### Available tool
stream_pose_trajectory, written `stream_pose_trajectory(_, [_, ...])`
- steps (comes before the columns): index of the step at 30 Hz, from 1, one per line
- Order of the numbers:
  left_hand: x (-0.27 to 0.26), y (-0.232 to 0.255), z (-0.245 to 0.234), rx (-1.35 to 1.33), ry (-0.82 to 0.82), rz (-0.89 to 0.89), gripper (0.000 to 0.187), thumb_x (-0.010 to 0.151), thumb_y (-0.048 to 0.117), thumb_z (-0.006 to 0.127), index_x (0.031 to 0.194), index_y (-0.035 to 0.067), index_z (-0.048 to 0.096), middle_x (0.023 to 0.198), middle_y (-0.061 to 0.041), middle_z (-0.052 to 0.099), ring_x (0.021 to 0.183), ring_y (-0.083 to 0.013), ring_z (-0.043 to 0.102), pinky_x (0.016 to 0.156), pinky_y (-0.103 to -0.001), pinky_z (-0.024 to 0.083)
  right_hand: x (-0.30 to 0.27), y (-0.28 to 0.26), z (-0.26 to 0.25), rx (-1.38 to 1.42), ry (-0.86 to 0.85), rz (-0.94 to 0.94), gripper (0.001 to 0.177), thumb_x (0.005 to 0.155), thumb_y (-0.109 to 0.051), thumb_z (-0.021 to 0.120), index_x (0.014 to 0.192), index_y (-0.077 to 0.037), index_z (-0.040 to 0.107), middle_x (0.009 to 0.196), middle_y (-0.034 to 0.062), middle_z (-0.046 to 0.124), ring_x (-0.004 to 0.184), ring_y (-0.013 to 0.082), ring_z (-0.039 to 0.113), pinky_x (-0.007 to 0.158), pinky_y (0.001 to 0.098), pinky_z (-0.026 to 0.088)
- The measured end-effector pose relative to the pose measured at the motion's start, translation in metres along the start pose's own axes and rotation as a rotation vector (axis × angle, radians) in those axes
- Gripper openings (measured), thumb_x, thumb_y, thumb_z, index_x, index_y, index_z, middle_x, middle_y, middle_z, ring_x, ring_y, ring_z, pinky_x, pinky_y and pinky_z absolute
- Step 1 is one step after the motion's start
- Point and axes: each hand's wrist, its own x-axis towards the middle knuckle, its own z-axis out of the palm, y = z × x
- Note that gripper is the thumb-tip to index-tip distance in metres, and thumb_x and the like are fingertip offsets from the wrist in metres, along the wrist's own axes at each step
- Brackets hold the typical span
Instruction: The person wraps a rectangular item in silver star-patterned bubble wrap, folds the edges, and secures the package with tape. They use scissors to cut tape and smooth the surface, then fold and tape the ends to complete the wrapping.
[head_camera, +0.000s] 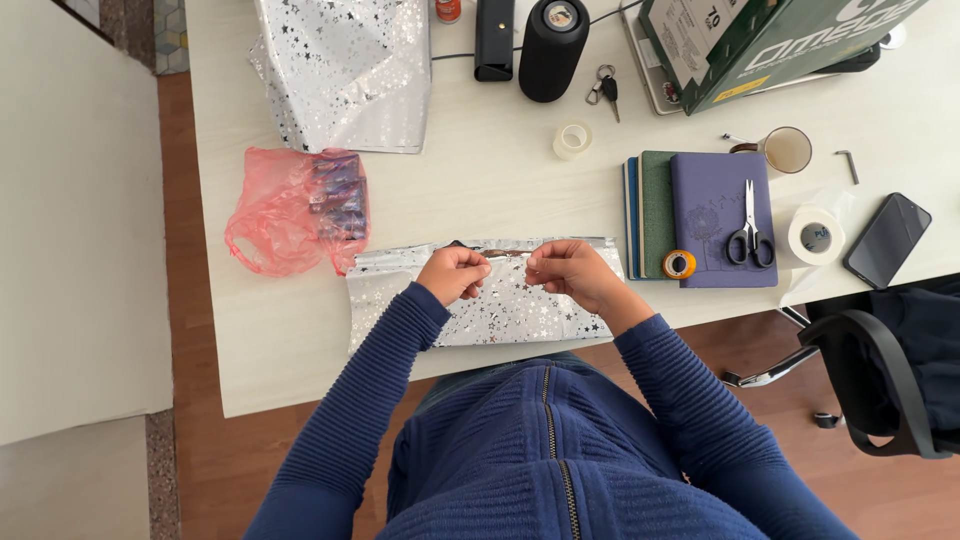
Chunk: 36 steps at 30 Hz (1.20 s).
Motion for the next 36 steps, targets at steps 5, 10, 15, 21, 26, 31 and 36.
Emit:
stream_pose_trajectory(5, [0.023,-0.011,0.001,-0.008,-0.027,0.011,0.020,0.091,0.019,0.072,0.099,0.002,0.073,0.076,-0.003,0.069,0.057,-0.0099,0.062,0.054,-0.025,0.055,0.010,0.007,-0.008,0.144,0.110,0.018,0.008,0.093,-0.008,0.069,0.096,-0.001,0.071,0.093,0.0135,0.076,0.086,0.0195,0.075,0.061,0.0221,0.057])
stream_pose_trajectory(10, [0.057,-0.028,-0.010,0.197,0.085,0.151,0.023,0.090,0.020,0.073,0.104,0.003,0.075,0.082,-0.005,0.075,0.068,-0.0132,0.069,0.065,-0.027,0.058,0.020,0.001,-0.021,0.276,0.228,-0.023,0.009,0.095,-0.006,0.065,0.098,0.002,0.068,0.099,0.0172,0.076,0.092,0.0226,0.076,0.069,0.0227,0.060])
stream_pose_trajectory(15, [0.088,-0.032,-0.004,0.815,0.250,0.402,0.031,0.087,0.019,0.075,0.115,0.006,0.072,0.119,-0.013,0.067,0.107,-0.0291,0.063,0.091,-0.040,0.052,0.032,-0.009,-0.026,0.225,0.305,-0.113,0.005,0.096,-0.005,0.064,0.094,0.000,0.066,0.099,0.0167,0.076,0.093,0.0220,0.076,0.076,0.0259,0.063])
stream_pose_trajectory(21, [0.106,-0.008,0.009,1.323,-0.067,0.186,0.028,0.096,0.028,0.068,0.116,0.010,0.069,0.119,-0.008,0.066,0.111,-0.0228,0.064,0.102,-0.041,0.050,0.049,-0.021,-0.025,0.114,0.361,-0.157,0.006,0.095,-0.007,0.067,0.090,-0.005,0.064,0.097,0.0148,0.076,0.092,0.0216,0.076,0.077,0.0280,0.062])
stream_pose_trajectory(26, [0.112,-0.001,0.011,1.256,-0.143,0.125,0.020,0.099,0.027,0.065,0.111,0.014,0.074,0.108,-0.005,0.071,0.103,-0.0225,0.069,0.094,-0.039,0.056,0.059,-0.027,-0.023,0.051,0.351,-0.152,0.006,0.094,-0.009,0.069,0.090,-0.007,0.065,0.099,0.0131,0.077,0.094,0.0215,0.075,0.079,0.0309,0.062])
stream_pose_trajectory(31, [0.103,-0.009,0.010,1.086,-0.096,0.105,0.017,0.096,0.023,0.064,0.103,0.015,0.078,0.105,-0.004,0.071,0.096,-0.0219,0.070,0.088,-0.038,0.057,0.065,-0.025,-0.019,-0.027,0.254,-0.124,0.007,0.094,-0.011,0.068,0.089,-0.010,0.063,0.102,0.0104,0.077,0.101,0.0187,0.075,0.080,0.0327,0.063])
stream_pose_trajectory(36, [0.085,-0.016,0.014,1.067,-0.057,0.135,0.021,0.098,0.024,0.059,0.104,0.017,0.077,0.094,-0.007,0.076,0.088,-0.0266,0.073,0.083,-0.042,0.059,0.073,-0.017,-0.009,-0.190,0.148,-0.079,0.009,0.094,-0.013,0.069,0.088,-0.007,0.065,0.101,0.0113,0.077,0.101,0.0199,0.076,0.079,0.0316,0.065])
